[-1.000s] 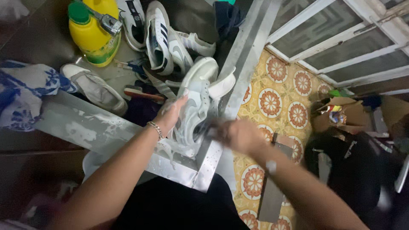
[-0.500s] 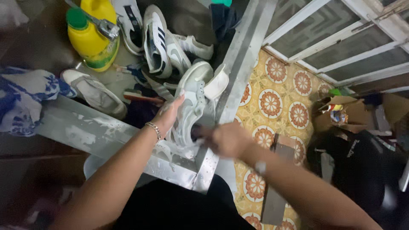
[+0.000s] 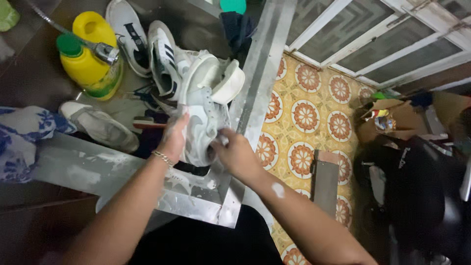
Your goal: The person cleans a pair of white sneakers in a sink by applying foam from a bottle and scrubbing the exterior and interior with a small orange brush and a larger black brush, then rinsing them under a faucet.
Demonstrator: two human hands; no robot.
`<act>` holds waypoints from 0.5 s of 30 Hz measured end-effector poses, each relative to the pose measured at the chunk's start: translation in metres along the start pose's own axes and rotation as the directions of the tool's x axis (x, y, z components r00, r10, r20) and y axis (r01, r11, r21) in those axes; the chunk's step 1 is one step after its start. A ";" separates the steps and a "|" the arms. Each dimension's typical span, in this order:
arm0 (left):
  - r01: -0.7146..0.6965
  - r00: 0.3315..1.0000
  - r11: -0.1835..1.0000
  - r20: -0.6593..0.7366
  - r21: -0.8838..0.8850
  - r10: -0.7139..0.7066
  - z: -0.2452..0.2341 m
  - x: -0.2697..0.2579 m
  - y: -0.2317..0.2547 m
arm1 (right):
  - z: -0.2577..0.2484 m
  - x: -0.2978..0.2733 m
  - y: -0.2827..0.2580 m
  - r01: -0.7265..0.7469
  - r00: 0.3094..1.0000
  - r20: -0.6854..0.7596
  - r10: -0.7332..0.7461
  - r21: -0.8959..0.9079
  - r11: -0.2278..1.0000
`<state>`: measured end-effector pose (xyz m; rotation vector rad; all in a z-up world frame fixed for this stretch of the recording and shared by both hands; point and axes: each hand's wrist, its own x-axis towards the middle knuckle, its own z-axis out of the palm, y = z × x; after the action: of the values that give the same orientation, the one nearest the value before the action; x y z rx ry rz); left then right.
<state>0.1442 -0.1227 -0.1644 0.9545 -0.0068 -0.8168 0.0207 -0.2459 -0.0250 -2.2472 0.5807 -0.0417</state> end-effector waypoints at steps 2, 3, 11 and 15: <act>0.041 0.999 0.996 -0.005 -0.080 -0.042 0.002 -0.003 -0.004 | 0.012 0.009 -0.004 0.134 0.972 -0.199 -0.125 0.032 0.991; 0.042 0.998 0.994 -0.041 -0.101 -0.047 0.009 -0.007 -0.010 | 0.018 0.014 -0.010 0.178 0.947 -0.279 -0.162 0.032 0.984; -0.029 0.997 0.950 -0.072 -0.310 0.006 -0.002 -0.011 0.019 | 0.017 -0.010 -0.046 0.031 0.999 -0.046 -0.027 0.100 0.994; 0.034 0.999 0.985 -0.035 -0.168 -0.041 0.002 -0.008 0.008 | 0.019 0.022 -0.050 0.180 0.963 -0.210 -0.167 0.046 0.982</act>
<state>0.1426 -0.1164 -0.1542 0.8137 0.1119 -0.8203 0.0639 -0.2130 -0.0059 -2.2395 0.4807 -0.3807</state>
